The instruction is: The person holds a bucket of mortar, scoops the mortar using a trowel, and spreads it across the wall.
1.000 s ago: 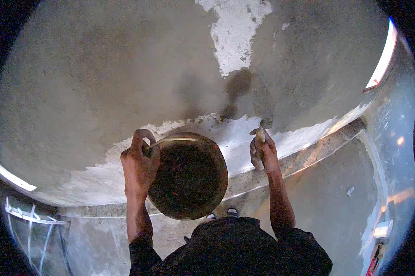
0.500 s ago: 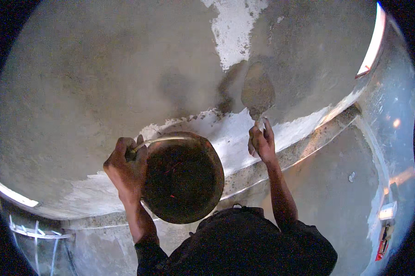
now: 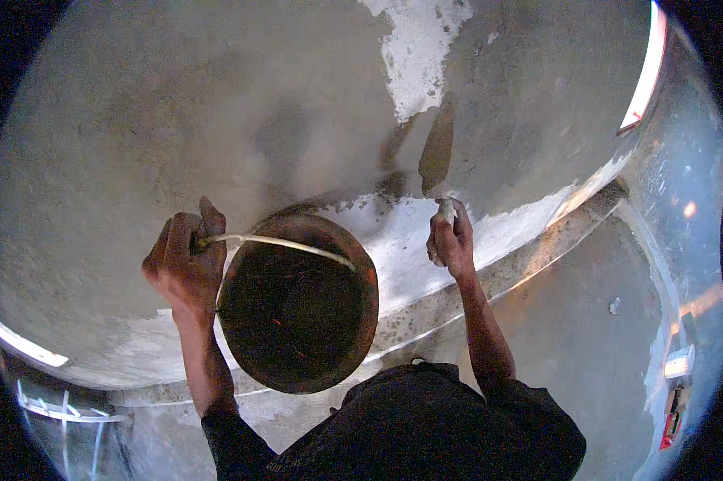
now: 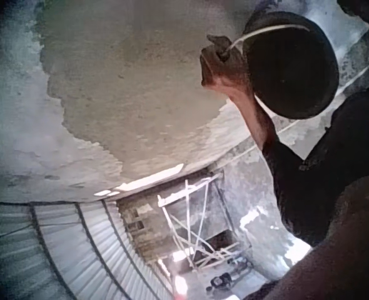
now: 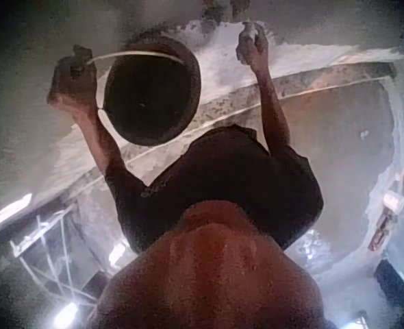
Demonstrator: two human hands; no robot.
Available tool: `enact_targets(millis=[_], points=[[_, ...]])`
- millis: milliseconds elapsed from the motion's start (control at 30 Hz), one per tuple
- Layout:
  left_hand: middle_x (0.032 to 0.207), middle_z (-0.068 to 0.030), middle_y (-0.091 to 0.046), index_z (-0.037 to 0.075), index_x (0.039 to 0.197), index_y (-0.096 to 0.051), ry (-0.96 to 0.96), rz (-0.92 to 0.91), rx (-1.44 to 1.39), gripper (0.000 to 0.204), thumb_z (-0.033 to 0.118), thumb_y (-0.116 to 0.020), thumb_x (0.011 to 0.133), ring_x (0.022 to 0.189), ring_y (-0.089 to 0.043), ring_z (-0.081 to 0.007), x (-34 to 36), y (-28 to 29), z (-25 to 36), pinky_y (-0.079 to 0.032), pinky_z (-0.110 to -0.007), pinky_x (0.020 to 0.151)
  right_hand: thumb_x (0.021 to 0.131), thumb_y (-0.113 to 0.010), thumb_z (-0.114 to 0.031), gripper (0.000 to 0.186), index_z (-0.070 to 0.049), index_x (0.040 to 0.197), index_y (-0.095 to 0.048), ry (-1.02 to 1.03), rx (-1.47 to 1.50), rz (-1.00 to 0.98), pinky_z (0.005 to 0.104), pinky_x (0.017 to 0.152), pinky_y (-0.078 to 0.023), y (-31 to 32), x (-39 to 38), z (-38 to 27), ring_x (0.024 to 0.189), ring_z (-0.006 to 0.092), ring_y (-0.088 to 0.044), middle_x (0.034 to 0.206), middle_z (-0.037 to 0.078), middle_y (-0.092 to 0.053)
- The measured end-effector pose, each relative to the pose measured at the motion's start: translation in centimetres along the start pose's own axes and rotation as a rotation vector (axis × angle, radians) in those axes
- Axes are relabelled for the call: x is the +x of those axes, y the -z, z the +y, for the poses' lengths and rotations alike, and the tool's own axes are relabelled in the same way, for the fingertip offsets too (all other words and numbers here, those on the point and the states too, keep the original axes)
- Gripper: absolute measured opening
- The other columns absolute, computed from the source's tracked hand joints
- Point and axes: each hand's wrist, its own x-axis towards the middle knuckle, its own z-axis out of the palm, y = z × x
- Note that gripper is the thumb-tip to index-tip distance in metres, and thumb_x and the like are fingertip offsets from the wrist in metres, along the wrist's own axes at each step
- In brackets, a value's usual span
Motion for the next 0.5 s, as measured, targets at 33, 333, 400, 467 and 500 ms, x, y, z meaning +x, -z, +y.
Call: enact_targets(millis=[33, 333, 400, 467, 500], points=[[0.048, -0.0041, -0.046, 0.009, 0.056, -0.045, -0.001, 0.001, 0.003, 0.03, 0.011, -0.07, 0.072, 0.037, -0.042, -0.017, 0.2, -0.1, -0.3, -0.033, -0.029, 0.038, 0.09, -0.048, -0.02, 0.033, -0.004, 0.119, -0.042, -0.05, -0.008, 0.0, 0.0244, 0.037, -0.037, -0.1, 0.0, 0.0, 0.044, 0.0077, -0.043, 0.063, 0.0, -0.045], [0.045, -0.0037, -0.042, 0.01, 0.053, -0.044, -0.006, -0.046, -0.088, 0.03, 0.008, -0.069, 0.069, 0.035, -0.039, -0.0157, 0.8, 0.6, 0.2, -0.032, -0.028, 0.037, 0.089, -0.052, -0.024, 0.04, -0.003, 0.122, -0.044, 0.086, -0.357, 0.118, 0.0293, 0.046, -0.046, -0.3, 1.5, 3.8, 0.051, 0.0154, -0.055, 0.067, 0.008, -0.056], [0.045, -0.0039, -0.042, 0.01, 0.053, -0.044, 0.016, -0.047, -0.109, 0.03, 0.008, -0.069, 0.069, 0.035, -0.039, -0.0161, 0.6, 1.0, 0.1, -0.031, -0.028, 0.037, 0.088, -0.054, -0.024, 0.042, -0.002, 0.122, -0.044, 0.167, -0.533, 0.174, 0.0322, 0.053, -0.048, -0.7, 2.5, 5.4, 0.059, 0.021, -0.059, 0.074, 0.013, -0.059], [0.045, -0.004, -0.042, 0.01, 0.053, -0.044, 0.028, -0.087, -0.097, 0.03, 0.008, -0.069, 0.069, 0.035, -0.038, -0.0158, 0.3, 1.6, -0.1, -0.031, -0.027, 0.037, 0.086, -0.057, -0.023, 0.042, 0.001, 0.119, -0.047, 0.356, -0.732, 0.258, 0.0371, 0.07, -0.05, -1.5, 3.4, 6.0, 0.084, 0.0335, -0.062, 0.097, 0.024, -0.06], [0.045, -0.0042, -0.042, 0.009, 0.054, -0.045, 0.042, -0.127, -0.088, 0.029, 0.009, -0.07, 0.069, 0.035, -0.038, -0.0155, 0.1, 1.6, -0.1, -0.031, -0.027, 0.037, 0.086, -0.057, -0.023, 0.042, 0.001, 0.119, -0.047, 0.353, -0.739, 0.264, 0.0371, 0.07, -0.05, -1.7, 3.7, 6.2, 0.084, 0.0335, -0.062, 0.097, 0.024, -0.06]])
